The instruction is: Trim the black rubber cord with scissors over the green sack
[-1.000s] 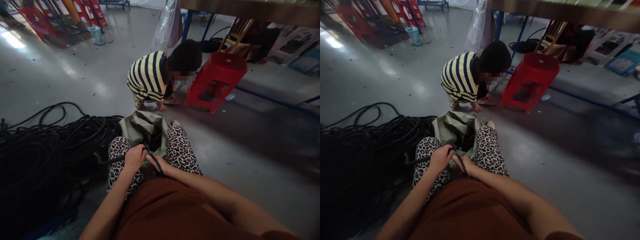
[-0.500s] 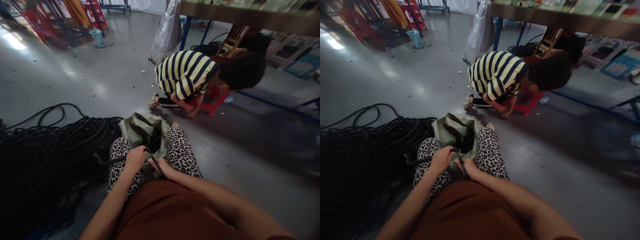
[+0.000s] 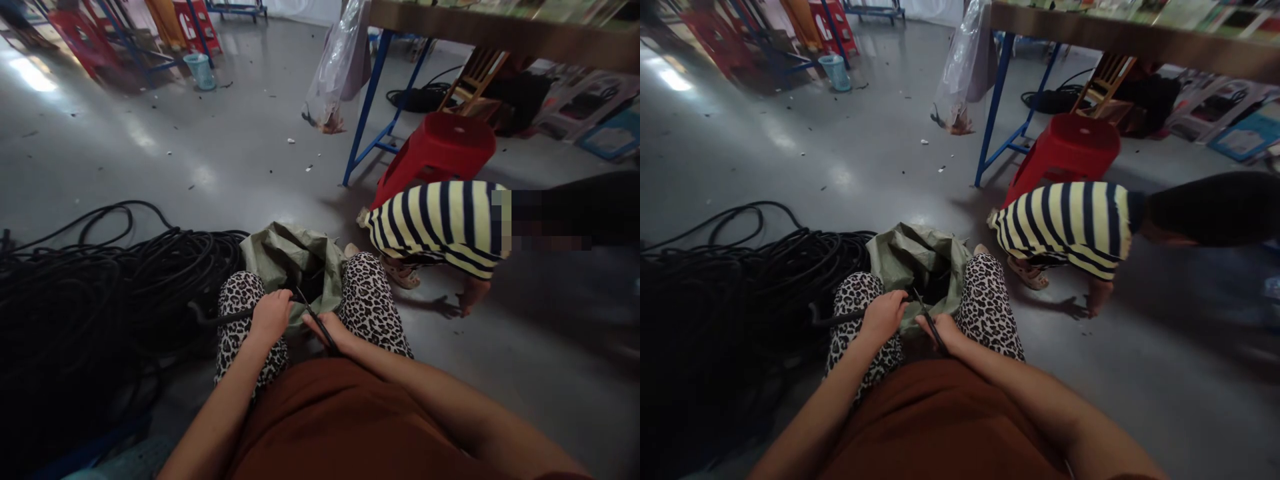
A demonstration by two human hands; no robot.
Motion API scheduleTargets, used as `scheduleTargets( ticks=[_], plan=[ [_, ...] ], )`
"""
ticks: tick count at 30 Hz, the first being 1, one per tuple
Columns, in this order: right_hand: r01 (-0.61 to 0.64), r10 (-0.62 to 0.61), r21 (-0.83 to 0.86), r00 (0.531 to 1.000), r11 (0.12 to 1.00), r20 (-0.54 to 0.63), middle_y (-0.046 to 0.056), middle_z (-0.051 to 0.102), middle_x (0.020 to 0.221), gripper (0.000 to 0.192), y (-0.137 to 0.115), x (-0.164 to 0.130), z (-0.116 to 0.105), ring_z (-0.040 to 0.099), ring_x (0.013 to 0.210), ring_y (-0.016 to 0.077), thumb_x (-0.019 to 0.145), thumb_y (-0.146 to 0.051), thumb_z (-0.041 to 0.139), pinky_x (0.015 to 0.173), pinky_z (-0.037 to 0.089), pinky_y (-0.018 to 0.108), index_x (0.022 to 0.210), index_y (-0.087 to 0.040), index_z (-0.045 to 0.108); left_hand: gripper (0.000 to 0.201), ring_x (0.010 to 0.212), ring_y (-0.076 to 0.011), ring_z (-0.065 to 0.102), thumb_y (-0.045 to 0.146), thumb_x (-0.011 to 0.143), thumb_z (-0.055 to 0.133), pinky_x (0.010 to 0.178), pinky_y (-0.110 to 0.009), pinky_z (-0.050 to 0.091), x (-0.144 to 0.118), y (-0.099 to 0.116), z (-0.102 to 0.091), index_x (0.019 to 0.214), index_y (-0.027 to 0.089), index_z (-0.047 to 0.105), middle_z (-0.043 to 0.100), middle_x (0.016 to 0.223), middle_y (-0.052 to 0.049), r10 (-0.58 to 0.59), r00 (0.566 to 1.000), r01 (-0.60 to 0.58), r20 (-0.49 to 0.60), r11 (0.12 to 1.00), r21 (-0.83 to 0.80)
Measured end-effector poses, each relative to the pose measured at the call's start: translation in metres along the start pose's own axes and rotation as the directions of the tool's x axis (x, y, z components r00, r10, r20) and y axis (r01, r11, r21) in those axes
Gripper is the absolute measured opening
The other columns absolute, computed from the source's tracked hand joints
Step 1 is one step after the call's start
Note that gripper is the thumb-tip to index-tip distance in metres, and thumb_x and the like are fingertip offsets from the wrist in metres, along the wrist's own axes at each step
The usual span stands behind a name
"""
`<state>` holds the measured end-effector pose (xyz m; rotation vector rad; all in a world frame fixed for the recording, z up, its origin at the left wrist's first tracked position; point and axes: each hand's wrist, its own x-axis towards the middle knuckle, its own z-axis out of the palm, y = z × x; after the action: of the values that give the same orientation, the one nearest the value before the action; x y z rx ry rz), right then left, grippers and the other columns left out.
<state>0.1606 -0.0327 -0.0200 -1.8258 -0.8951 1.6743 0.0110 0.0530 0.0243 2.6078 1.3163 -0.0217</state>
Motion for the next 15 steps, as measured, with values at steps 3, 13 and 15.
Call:
scheduleTargets(
  ticks=[3,13,15],
  plan=[
    [-0.063,0.063,0.161,0.998,0.985,0.006,-0.005,0.043,0.039,0.044,-0.006,0.004,-0.001,0.042,0.030,0.0075,0.085,-0.049,0.057,0.030,0.028,0.017,0.056,-0.017,0.045,0.020,0.090,-0.0217,0.061,0.024,0.089,0.044,0.078,-0.033,0.043,-0.001,0.000,0.001,0.101,0.017,0.058,0.067,0.097,-0.008,0.010,0.999,-0.010,-0.037,1.000,-0.004],
    [-0.199,0.203,0.483,0.978,0.853,0.044,-0.005,0.050,0.047,0.028,-0.015,0.019,0.004,0.045,0.031,0.0070,0.092,-0.034,0.051,0.030,0.035,0.016,0.072,-0.014,0.050,0.019,0.086,-0.0218,0.063,0.030,0.089,0.044,0.078,-0.034,0.046,-0.006,-0.009,-0.020,0.097,0.018,0.057,0.067,0.091,-0.009,-0.006,0.977,-0.002,-0.212,0.999,-0.041],
    [-0.207,0.206,0.486,0.977,0.849,0.056,-0.005,0.050,0.047,0.028,-0.016,0.020,0.004,0.045,0.031,0.0073,0.092,-0.032,0.050,0.030,0.035,0.017,0.071,-0.014,0.050,0.022,0.087,-0.0204,0.063,0.035,0.089,0.044,0.078,-0.032,0.048,-0.007,-0.025,-0.034,0.100,0.019,0.056,0.067,0.095,-0.008,-0.079,0.953,0.052,-0.294,0.994,-0.098]
  ],
)
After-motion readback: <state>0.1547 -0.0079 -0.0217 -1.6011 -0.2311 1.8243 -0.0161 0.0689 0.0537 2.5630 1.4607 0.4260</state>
